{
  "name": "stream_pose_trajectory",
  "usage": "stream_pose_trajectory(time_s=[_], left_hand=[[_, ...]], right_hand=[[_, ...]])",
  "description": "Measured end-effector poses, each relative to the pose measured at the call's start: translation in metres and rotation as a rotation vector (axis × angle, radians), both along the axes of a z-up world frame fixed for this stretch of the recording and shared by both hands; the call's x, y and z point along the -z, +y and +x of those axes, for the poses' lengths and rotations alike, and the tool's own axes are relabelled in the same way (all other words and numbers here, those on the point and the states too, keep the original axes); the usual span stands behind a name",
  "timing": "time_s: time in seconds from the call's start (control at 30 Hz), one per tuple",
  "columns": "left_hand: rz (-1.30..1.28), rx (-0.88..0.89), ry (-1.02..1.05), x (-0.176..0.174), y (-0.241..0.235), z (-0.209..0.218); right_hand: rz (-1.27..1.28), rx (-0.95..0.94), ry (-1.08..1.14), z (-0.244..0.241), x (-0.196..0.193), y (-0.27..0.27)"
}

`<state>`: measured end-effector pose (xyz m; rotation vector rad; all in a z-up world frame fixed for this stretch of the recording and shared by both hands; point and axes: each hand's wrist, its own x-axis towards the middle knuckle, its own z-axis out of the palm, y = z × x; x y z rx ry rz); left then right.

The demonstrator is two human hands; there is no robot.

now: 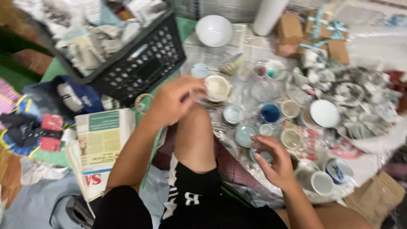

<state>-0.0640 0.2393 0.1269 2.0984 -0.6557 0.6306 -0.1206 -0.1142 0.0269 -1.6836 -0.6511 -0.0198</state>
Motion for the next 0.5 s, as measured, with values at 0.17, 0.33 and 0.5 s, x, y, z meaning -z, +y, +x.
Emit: stream_pose_trajectory(time_s=[0.17,0.33,0.5], left_hand=[[0.043,-0.622,-0.243,-0.01,0.114,0.013],[0.089,-0.855,-0.131,0.008,0.181,0.056],[0.423,-0.878,0.219,0.031,0.197,0.091]], right_hand=[[0.118,-0.154,0.081,-0.006,-0.003,0.043],[0.145,-0.254,0.245,-0.011,0.009,0.083],[0.226,-0.305,0.41,-0.022,0.022,0.101]])
